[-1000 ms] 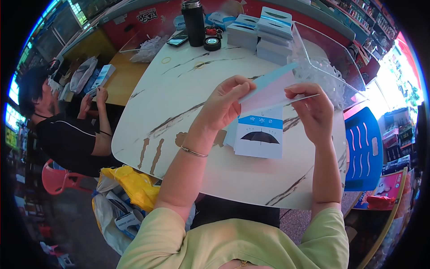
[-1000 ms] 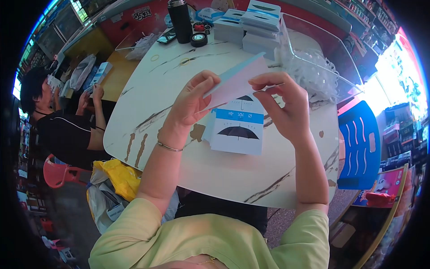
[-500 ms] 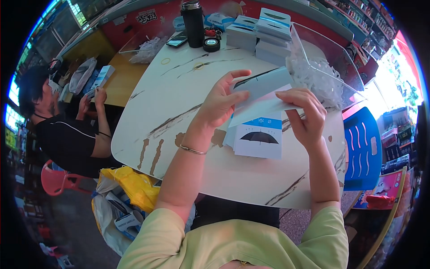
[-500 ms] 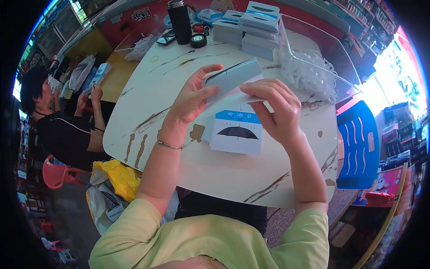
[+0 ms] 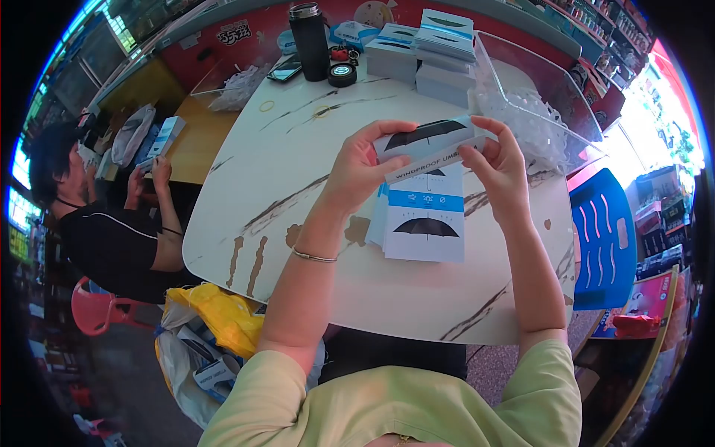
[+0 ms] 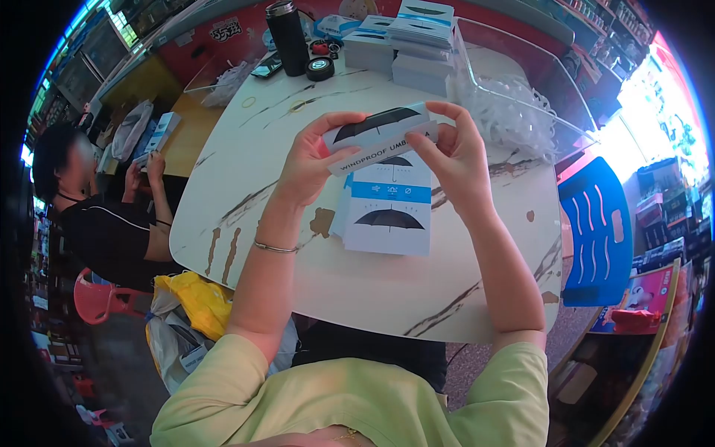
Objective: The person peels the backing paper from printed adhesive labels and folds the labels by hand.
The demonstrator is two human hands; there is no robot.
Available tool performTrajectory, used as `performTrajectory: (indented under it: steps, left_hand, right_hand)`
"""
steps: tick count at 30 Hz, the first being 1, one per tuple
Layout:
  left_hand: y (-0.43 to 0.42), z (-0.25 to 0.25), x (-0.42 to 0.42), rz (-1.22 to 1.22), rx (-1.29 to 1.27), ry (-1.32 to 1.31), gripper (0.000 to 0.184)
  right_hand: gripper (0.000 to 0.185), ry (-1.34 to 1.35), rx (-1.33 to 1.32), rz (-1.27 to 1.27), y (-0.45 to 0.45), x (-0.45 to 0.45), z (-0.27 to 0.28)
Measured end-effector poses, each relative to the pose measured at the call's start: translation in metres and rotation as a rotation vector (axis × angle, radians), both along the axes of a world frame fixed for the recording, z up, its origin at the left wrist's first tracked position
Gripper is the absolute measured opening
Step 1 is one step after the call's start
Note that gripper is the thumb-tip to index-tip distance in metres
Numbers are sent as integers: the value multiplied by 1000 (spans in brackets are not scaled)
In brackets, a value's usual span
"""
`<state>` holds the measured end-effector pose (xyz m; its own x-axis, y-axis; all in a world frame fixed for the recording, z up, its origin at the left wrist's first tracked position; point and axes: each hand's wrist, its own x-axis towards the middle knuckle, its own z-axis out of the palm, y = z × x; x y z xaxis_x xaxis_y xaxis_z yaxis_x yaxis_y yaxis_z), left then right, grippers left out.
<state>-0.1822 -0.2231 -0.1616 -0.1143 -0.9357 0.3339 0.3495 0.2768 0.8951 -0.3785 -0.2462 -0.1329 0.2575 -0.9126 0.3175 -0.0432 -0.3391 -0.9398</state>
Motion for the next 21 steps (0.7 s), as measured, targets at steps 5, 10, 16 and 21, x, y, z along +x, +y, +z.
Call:
performTrajectory:
  steps: [5,10,16,21]
  left_hand:
    - [0,-1,-4,49,-94,-66,39]
    - [-1,-4,-4,111,-176,-181,39]
    - [0,-1,-7,113,-251,-164,37]
    - [1,2,-9,86,-311,-185,36]
  right_hand:
    - [49,19,4,-45,-4,-4,-5]
    - [55,-15,133,12,-10,-8,-4]
    - [55,10,141,40,-6,-13,8]
    - [43,52,125,70,-8,-17,10]
